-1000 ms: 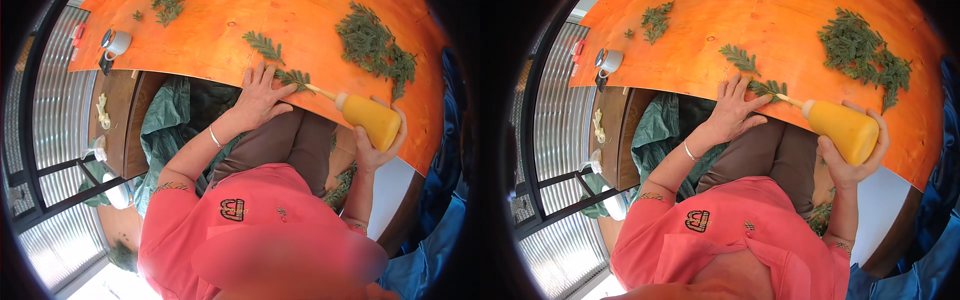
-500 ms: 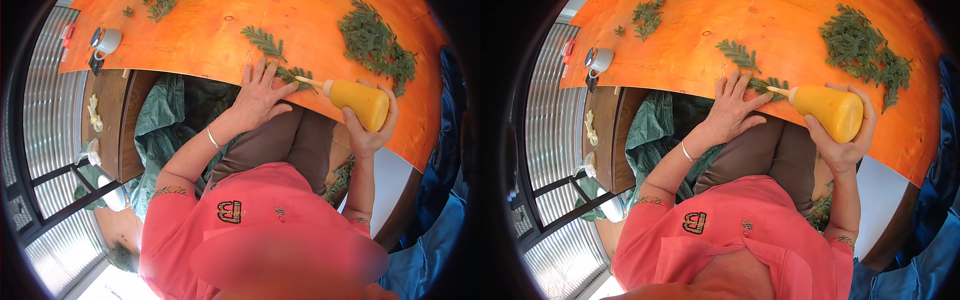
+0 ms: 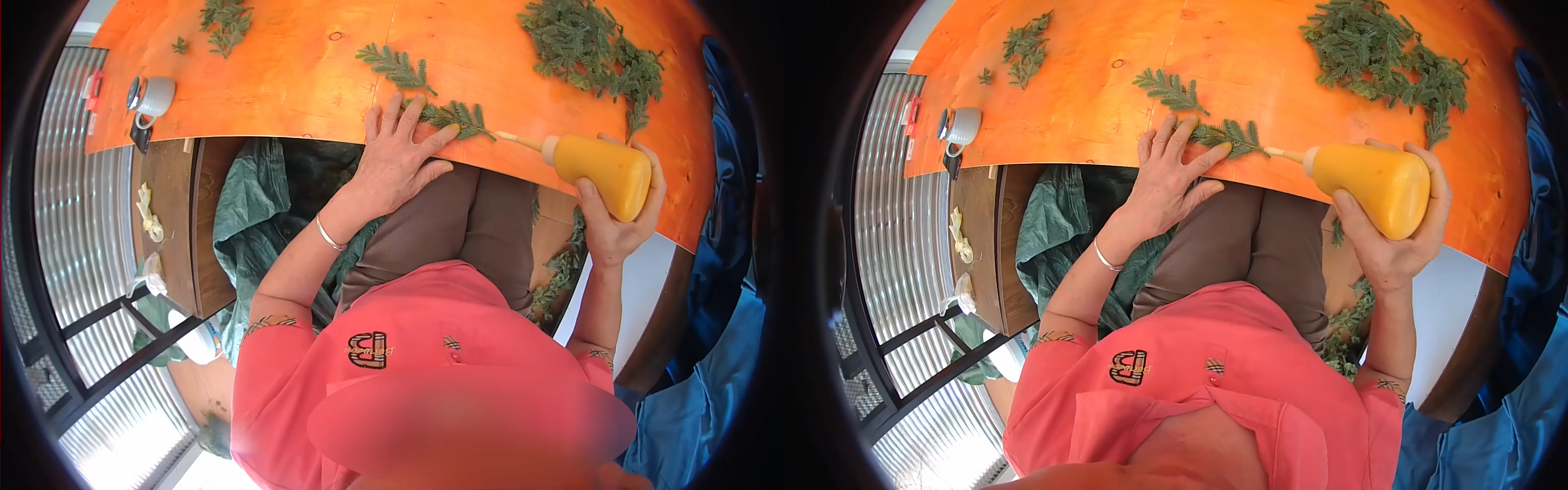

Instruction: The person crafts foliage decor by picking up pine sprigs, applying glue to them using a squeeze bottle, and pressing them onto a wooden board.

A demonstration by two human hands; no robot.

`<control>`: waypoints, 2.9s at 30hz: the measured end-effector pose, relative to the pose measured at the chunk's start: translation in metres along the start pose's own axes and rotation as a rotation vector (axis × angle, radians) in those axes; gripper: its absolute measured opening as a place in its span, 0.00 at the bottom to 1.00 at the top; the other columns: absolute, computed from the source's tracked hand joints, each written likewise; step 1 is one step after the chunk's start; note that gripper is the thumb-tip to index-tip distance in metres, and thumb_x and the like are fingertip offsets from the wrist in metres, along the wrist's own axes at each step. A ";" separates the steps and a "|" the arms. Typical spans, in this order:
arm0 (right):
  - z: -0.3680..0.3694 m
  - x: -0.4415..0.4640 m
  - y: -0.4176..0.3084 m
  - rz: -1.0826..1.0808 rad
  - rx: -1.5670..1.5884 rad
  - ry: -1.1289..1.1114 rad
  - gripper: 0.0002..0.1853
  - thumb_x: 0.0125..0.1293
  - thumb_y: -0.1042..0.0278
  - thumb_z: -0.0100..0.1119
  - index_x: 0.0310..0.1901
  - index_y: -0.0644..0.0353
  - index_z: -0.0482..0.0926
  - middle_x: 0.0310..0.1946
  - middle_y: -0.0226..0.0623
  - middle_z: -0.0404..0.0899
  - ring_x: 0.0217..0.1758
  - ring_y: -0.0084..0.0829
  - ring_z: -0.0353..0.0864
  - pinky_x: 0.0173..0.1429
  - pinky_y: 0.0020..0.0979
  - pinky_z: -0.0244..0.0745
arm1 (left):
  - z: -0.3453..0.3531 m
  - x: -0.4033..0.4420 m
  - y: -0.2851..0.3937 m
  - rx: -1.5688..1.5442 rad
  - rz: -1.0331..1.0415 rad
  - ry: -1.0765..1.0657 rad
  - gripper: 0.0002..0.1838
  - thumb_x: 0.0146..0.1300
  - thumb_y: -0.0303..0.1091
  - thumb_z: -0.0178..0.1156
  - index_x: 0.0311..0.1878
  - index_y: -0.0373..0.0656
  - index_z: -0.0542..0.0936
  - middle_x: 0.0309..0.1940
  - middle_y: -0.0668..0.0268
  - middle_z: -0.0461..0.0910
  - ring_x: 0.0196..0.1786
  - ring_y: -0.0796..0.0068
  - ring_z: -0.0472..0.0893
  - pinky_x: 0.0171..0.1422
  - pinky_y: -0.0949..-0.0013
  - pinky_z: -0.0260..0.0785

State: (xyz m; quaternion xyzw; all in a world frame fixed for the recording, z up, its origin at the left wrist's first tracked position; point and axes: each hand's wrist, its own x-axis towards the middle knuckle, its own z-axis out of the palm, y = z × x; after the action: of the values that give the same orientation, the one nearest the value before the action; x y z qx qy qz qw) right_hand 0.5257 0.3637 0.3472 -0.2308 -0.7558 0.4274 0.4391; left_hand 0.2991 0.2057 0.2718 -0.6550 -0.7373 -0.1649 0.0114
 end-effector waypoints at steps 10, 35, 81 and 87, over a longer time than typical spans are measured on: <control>-0.009 -0.009 0.000 -0.074 0.035 0.074 0.39 0.49 0.81 0.71 0.62 0.66 0.59 0.52 0.58 0.75 0.54 0.42 0.78 0.59 0.38 0.75 | 0.001 0.001 0.000 -0.004 0.008 0.028 0.22 0.65 0.49 0.55 0.60 0.56 0.76 0.64 0.49 0.62 0.67 0.44 0.59 0.69 0.43 0.47; -0.044 -0.020 0.010 0.145 0.036 0.249 0.35 0.54 0.71 0.64 0.62 0.67 0.61 0.51 0.54 0.75 0.54 0.42 0.77 0.62 0.41 0.71 | -0.055 -0.066 -0.007 -0.164 -0.048 0.118 0.12 0.49 0.23 0.64 0.39 0.42 0.82 0.39 0.60 0.73 0.45 0.57 0.72 0.57 0.57 0.59; 0.050 -0.043 -0.025 0.205 0.517 -0.080 0.53 0.50 0.35 0.69 0.68 0.58 0.54 0.56 0.54 0.69 0.56 0.50 0.75 0.62 0.48 0.70 | -0.090 -0.156 0.013 -0.717 -0.450 0.456 0.13 0.53 0.15 0.66 0.37 0.38 0.73 0.46 0.53 0.80 0.45 0.73 0.80 0.49 0.74 0.72; 0.054 -0.042 -0.031 0.191 0.488 -0.094 0.53 0.48 0.37 0.71 0.68 0.58 0.55 0.54 0.55 0.71 0.54 0.49 0.77 0.58 0.46 0.74 | -0.090 -0.149 0.017 -0.737 -0.439 0.462 0.13 0.53 0.15 0.66 0.37 0.37 0.73 0.46 0.53 0.80 0.47 0.73 0.80 0.50 0.73 0.72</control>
State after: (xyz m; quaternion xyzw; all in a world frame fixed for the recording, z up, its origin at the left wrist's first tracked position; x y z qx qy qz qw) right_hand 0.5014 0.2930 0.3407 -0.1680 -0.6248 0.6469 0.4038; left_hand 0.3189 0.0402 0.3258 -0.3908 -0.7287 -0.5547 -0.0927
